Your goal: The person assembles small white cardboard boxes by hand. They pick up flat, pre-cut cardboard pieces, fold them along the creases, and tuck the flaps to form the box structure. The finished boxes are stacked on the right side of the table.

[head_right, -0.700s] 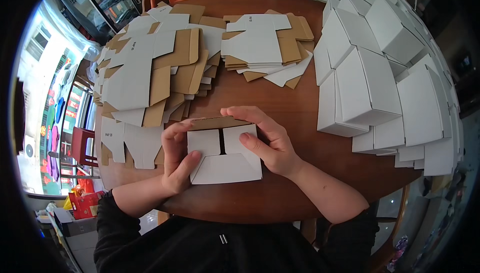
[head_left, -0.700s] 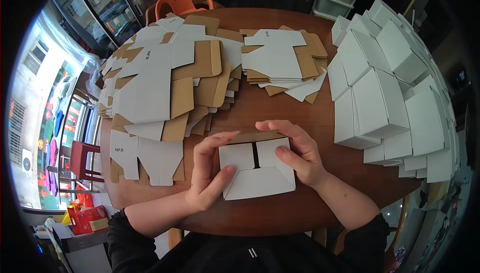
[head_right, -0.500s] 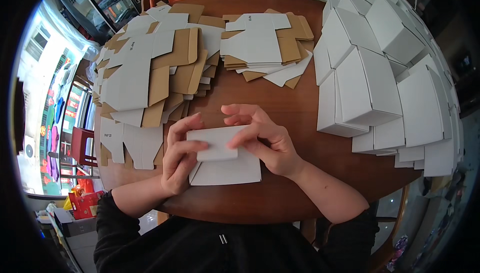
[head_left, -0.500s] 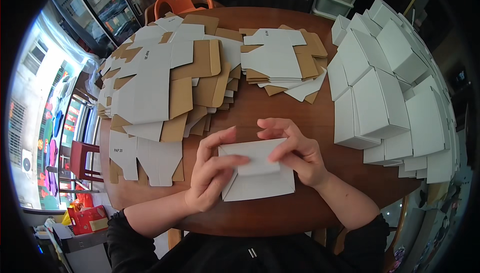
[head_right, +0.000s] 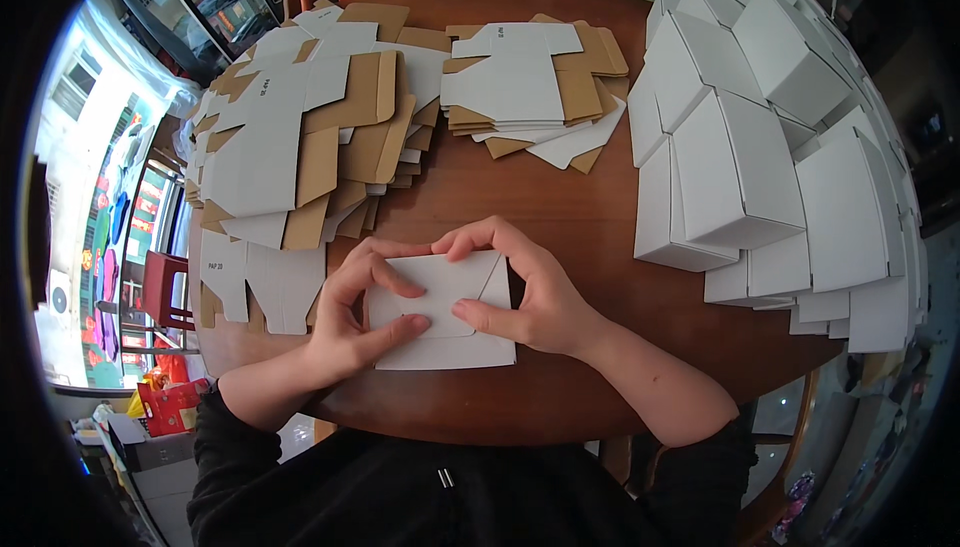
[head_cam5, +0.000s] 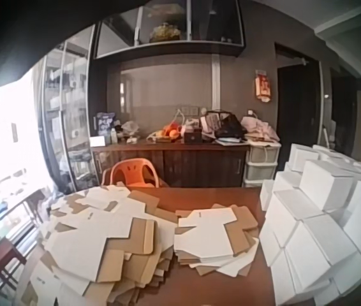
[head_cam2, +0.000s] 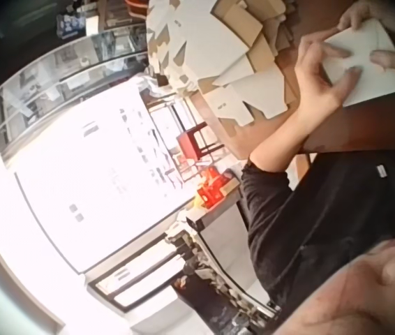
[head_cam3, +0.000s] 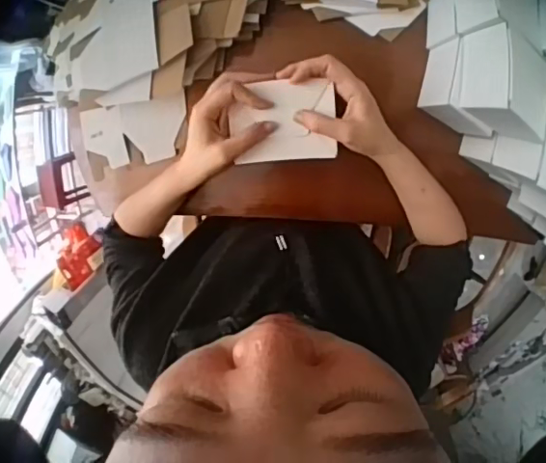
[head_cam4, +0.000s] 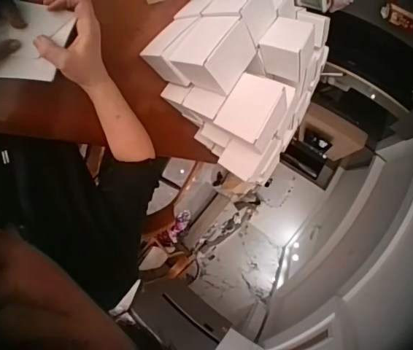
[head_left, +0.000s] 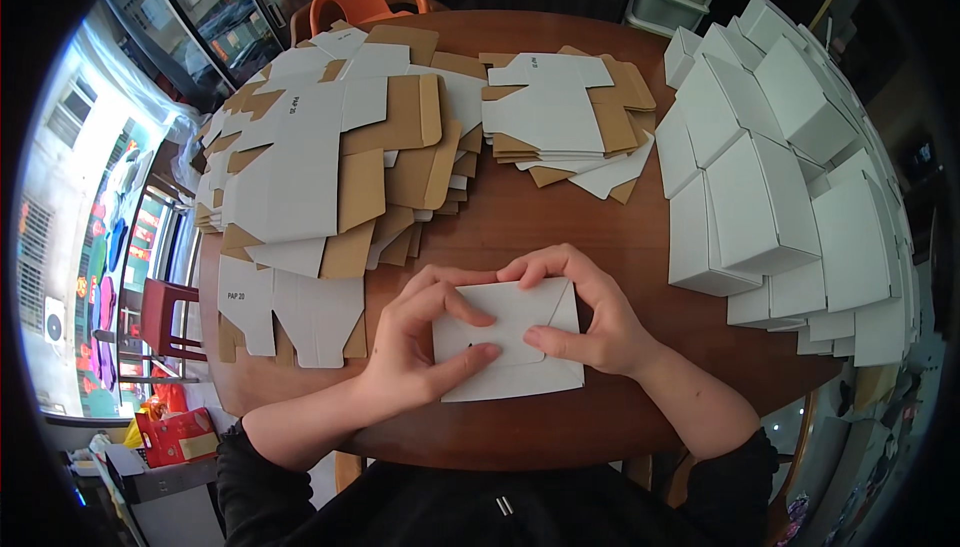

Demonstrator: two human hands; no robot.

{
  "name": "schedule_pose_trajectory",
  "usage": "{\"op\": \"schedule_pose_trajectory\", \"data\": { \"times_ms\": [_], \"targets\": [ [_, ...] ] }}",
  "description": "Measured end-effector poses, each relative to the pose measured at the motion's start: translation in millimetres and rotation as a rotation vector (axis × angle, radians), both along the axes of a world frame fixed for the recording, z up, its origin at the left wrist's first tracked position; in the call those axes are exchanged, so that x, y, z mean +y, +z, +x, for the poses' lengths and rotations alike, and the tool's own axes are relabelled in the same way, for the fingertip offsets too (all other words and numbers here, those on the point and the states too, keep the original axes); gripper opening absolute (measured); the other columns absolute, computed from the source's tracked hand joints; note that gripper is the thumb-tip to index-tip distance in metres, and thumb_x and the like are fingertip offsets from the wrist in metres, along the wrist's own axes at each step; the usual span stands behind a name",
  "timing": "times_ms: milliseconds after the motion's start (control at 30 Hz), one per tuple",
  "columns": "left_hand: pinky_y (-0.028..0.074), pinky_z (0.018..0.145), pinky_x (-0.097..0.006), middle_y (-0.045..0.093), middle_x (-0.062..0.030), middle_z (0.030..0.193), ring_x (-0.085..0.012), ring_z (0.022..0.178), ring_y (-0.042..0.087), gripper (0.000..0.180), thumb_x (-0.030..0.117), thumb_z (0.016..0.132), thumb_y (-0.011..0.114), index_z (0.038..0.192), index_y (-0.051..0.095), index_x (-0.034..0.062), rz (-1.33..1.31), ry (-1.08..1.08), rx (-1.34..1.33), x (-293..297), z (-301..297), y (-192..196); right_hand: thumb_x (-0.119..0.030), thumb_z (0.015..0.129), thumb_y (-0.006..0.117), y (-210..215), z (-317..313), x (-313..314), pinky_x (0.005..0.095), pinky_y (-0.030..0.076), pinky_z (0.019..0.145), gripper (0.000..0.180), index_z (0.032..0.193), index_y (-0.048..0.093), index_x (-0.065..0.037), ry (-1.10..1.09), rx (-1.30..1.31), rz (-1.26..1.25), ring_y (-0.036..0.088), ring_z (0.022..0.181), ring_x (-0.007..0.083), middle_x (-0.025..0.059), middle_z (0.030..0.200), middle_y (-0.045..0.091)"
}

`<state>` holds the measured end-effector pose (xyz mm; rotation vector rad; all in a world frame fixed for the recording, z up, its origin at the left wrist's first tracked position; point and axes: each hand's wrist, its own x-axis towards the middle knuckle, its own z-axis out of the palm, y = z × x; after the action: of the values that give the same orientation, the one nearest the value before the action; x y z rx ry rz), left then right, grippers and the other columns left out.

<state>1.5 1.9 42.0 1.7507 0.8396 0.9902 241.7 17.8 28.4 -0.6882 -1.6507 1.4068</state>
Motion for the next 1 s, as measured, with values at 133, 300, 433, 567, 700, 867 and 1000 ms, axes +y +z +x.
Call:
{"op": "schedule_pose_trajectory", "data": {
  "times_ms": [133,300,433,567,700,867,1000],
  "targets": [
    [0.047,0.094,-0.037,0.066,-0.0121,0.117,-0.0247,0.11,0.059,0.023,0.003,0.075,0.08,0.094,0.067,0.0065,-0.04,0.043,0.093,4,3,11,-0.005,0.084,0.07,7,0,-2,0.0337,0.044,0.1,0.037,0.118,0.053,-0.006,0.005,-0.035,-0.113,0.054,0.117,0.0161,0.0092,0.123,0.059],
    [0.048,0.095,-0.037,0.065,-0.0113,0.116,-0.0261,0.112,0.059,0.026,0.001,0.072,0.08,0.094,0.067,0.0069,-0.108,0.084,0.115,3,6,14,-0.003,0.084,0.068,10,-3,-4,0.0327,0.047,0.097,0.036,0.117,0.053,-0.006,-0.026,-0.059,-0.109,0.054,0.115,0.0156,0.0084,0.124,0.058],
    [0.048,0.096,-0.038,0.059,-0.0116,0.122,-0.0279,0.115,0.059,0.027,0.0,0.071,0.08,0.093,0.067,0.0084,0.0,0.125,0.204,4,8,18,-0.001,0.083,0.067,12,-6,-5,0.0343,0.044,0.102,0.036,0.116,0.054,-0.006,-0.051,-0.071,-0.078,0.053,0.119,0.0173,0.0086,0.125,0.058],
    [0.048,0.096,-0.039,0.055,-0.0126,0.126,-0.0291,0.116,0.058,0.027,-0.002,0.071,0.078,0.093,0.068,0.0098,0.065,0.134,0.266,4,10,22,0.001,0.081,0.067,14,-5,-2,0.0364,0.038,0.108,0.037,0.116,0.055,-0.005,-0.054,-0.142,-0.013,0.052,0.124,0.0197,0.0094,0.126,0.057],
    [0.047,0.096,-0.041,0.054,-0.017,0.127,-0.0323,0.118,0.057,0.021,0.004,0.074,0.077,0.093,0.068,0.0088,0.12,0.119,0.272,6,9,18,0.0,0.08,0.068,13,-5,-1,0.037,0.037,0.109,0.04,0.118,0.055,-0.006,-0.051,-0.148,-0.024,0.051,0.126,0.021,0.0098,0.128,0.056],
    [0.045,0.098,-0.044,0.047,-0.0252,0.134,-0.0381,0.123,0.052,0.04,0.028,0.075,0.08,0.105,0.066,0.0053,0.279,-0.001,0.198,10,-5,-1,-0.004,0.084,0.069,9,-4,-3,0.0366,0.036,0.109,0.04,0.122,0.056,-0.007,-0.058,-0.164,0.037,0.049,0.128,0.0206,0.0111,0.135,0.053],
    [0.042,0.102,-0.046,0.042,-0.0271,0.14,-0.04,0.128,0.048,0.075,0.04,0.069,0.085,0.129,0.056,0.0051,0.425,-0.119,0.305,11,-9,15,-0.022,0.099,0.058,-4,2,-1,0.0352,0.035,0.109,0.036,0.129,0.052,-0.005,-0.122,0.03,0.014,0.048,0.128,0.0197,0.0122,0.14,0.049]
  ]
}}
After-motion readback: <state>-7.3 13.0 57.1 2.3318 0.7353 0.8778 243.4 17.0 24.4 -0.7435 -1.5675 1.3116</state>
